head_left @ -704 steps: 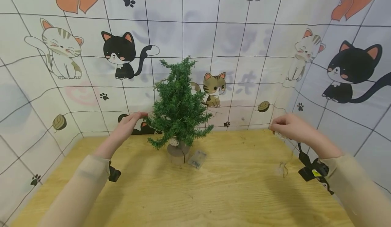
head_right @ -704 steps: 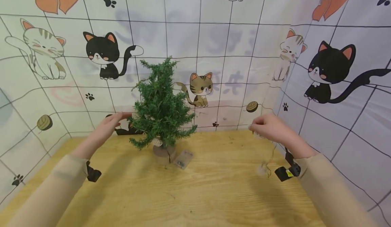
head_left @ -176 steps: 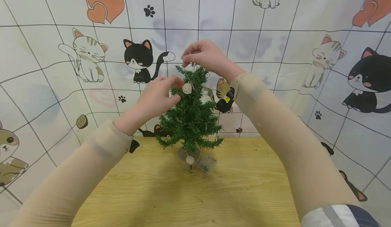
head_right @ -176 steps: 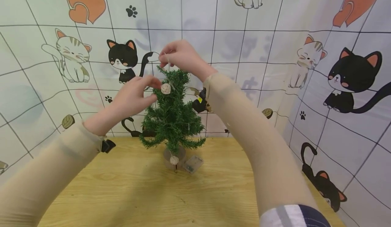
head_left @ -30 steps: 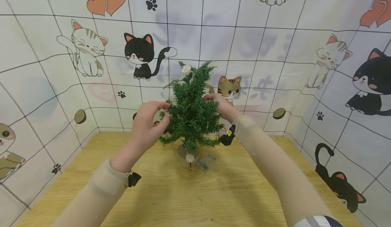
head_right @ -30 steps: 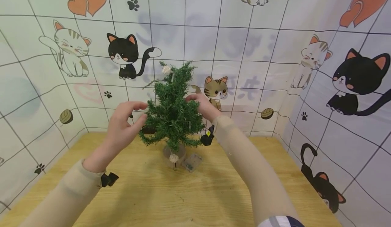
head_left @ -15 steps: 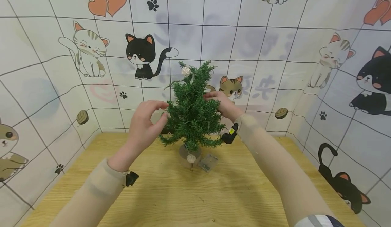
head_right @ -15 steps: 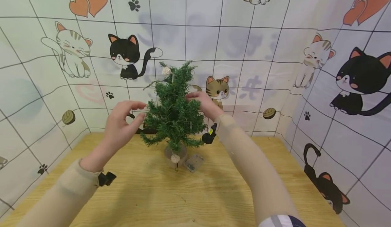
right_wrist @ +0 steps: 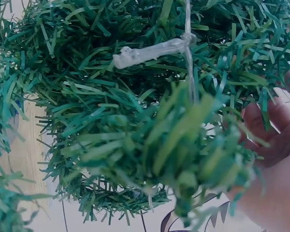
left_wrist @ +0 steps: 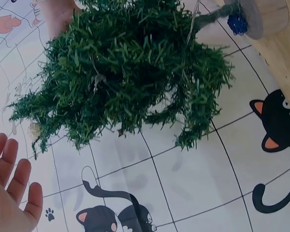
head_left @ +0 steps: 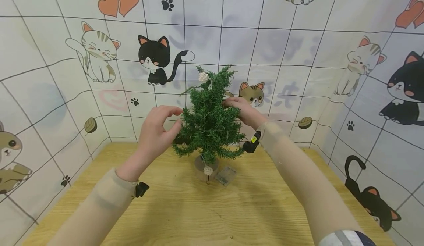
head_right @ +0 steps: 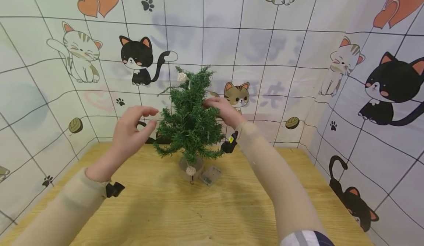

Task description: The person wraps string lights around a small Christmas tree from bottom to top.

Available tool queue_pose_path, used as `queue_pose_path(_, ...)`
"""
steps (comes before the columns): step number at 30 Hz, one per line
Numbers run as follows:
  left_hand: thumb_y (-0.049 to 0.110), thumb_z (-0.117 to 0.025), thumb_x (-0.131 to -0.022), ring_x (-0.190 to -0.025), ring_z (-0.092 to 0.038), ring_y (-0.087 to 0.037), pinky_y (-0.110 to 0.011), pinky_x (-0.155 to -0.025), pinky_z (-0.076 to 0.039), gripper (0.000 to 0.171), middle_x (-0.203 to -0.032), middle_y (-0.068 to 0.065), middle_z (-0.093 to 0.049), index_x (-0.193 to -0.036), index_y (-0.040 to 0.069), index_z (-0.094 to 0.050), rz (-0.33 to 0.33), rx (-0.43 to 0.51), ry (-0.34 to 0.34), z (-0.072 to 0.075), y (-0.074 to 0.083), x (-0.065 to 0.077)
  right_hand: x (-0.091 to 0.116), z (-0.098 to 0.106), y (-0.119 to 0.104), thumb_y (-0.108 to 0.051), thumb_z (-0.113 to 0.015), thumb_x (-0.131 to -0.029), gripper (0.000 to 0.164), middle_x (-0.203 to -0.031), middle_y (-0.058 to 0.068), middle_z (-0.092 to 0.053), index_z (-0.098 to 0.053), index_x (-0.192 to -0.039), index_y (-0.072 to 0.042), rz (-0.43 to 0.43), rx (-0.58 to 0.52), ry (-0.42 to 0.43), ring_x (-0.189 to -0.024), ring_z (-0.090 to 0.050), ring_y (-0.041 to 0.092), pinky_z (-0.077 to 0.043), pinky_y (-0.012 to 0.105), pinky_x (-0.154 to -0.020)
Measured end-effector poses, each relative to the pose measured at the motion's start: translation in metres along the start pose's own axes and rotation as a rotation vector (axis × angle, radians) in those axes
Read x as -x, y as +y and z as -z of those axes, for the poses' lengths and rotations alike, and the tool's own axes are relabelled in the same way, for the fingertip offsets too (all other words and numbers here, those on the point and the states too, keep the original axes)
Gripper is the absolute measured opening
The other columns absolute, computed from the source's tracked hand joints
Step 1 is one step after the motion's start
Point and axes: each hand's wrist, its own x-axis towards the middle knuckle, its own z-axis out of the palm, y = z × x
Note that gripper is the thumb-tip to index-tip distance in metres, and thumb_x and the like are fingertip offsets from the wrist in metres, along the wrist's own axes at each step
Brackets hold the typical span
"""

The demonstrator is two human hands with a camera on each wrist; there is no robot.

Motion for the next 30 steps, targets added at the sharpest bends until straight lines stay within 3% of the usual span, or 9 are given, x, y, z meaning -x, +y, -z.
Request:
queue_pose_path(5, 0.004, -0.063, -0.088, -0.092, -0.058, -0.031, -0.04, -0.083, -0.042, 0.02, -0.105, -0.012, -0.068, -0.107, 0.0, -0.068, -0.016, -0.03, 0.001, 0.003, -0.009, -0.008, 0.001, 0.004, -0.002, -0.027, -0.043, -0.104, 0.04, -0.142, 0.013, -0.044, -0.056, -0.128, 0.002, -0.006, 0.033, 0.032, -0.138, -0.031, 0.027, -0.023, 0.057, -0.11)
queue_pose_path(10, 0.005, -0.064, -0.087, -0.091, -0.058, -0.03, -0.04, -0.082, -0.043, 0.022, -0.105, -0.012, -0.068, -0.108, 0.001, -0.068, 0.014, -0.085, -0.026, 0.009, -0.019, -0.012, 0.001, 0.007, -0.001, -0.027, -0.047, -0.104, 0.037, -0.136, 0.012, -0.051, -0.061, -0.124, 0.0, -0.042, -0.007, 0.054, -0.132, -0.04, 0.025, -0.031, 0.054, -0.106)
queue_pose_path(13, 0.007, -0.064, -0.088, -0.092, -0.059, -0.029, -0.042, -0.082, -0.043, 0.023, -0.105, -0.011, -0.068, -0.11, 0.001, -0.067, 0.042, -0.131, -0.052, 0.013, -0.024, -0.012, 0.003, 0.01, 0.002, -0.029, -0.046, -0.104, 0.04, -0.14, 0.01, -0.048, -0.059, -0.129, 0.0, -0.075, -0.012, 0.059, -0.129, -0.042, 0.021, -0.036, 0.05, -0.102)
queue_pose_path(16, 0.009, -0.063, -0.089, -0.095, -0.059, -0.03, -0.044, -0.083, -0.044, 0.025, -0.105, -0.012, -0.068, -0.113, 0.002, -0.067, 0.068, -0.184, -0.087, 0.017, -0.031, -0.011, 0.006, 0.015, 0.008, -0.03, -0.045, -0.104, 0.045, -0.139, 0.006, -0.047, -0.054, -0.135, 0.001, -0.105, 0.006, 0.073, -0.112, -0.051, 0.023, -0.044, 0.043, -0.09)
queue_pose_path(20, 0.012, -0.062, -0.09, -0.098, -0.06, -0.031, -0.047, -0.082, -0.046, 0.027, -0.107, -0.012, -0.068, -0.115, 0.003, -0.066, 0.11, -0.25, -0.118, 0.022, -0.04, -0.009, 0.01, 0.022, 0.019, -0.03, -0.046, -0.104, 0.044, -0.109, 0.006, -0.056, -0.053, -0.134, 0.001, -0.137, 0.016, 0.121, -0.086, -0.056, 0.023, -0.047, 0.031, -0.075)
queue_pose_path(22, 0.013, -0.062, -0.09, -0.099, -0.061, -0.032, -0.047, -0.081, -0.047, 0.027, -0.107, -0.012, -0.068, -0.115, 0.003, -0.065, 0.131, -0.274, -0.126, 0.025, -0.045, -0.006, 0.012, 0.025, 0.027, -0.03, -0.046, -0.103, 0.042, -0.1, 0.008, -0.06, -0.055, -0.13, 0.001, -0.148, 0.021, 0.131, -0.084, -0.056, 0.02, -0.047, 0.028, -0.073)
queue_pose_path(25, 0.014, -0.061, -0.091, -0.102, -0.061, -0.034, -0.049, -0.082, -0.047, 0.029, -0.11, -0.014, -0.067, -0.117, 0.003, -0.065, 0.165, -0.3, -0.141, 0.028, -0.054, -0.002, 0.017, 0.031, 0.043, -0.03, -0.046, -0.103, 0.042, -0.11, 0.011, -0.063, -0.057, -0.127, 0.003, -0.17, 0.028, 0.13, -0.084, -0.056, 0.019, -0.047, 0.028, -0.072)
queue_pose_path(30, 0.017, -0.061, -0.093, -0.114, -0.055, -0.037, -0.051, -0.093, -0.043, 0.036, -0.122, -0.016, -0.064, -0.127, 0.004, -0.062, 0.222, -0.323, -0.167, 0.029, -0.071, 0.009, 0.03, 0.038, 0.075, -0.032, -0.047, -0.103, 0.04, -0.125, 0.015, -0.059, -0.059, -0.128, -0.002, -0.22, 0.062, 0.138, -0.098, -0.055, 0.029, -0.048, 0.034, -0.078)
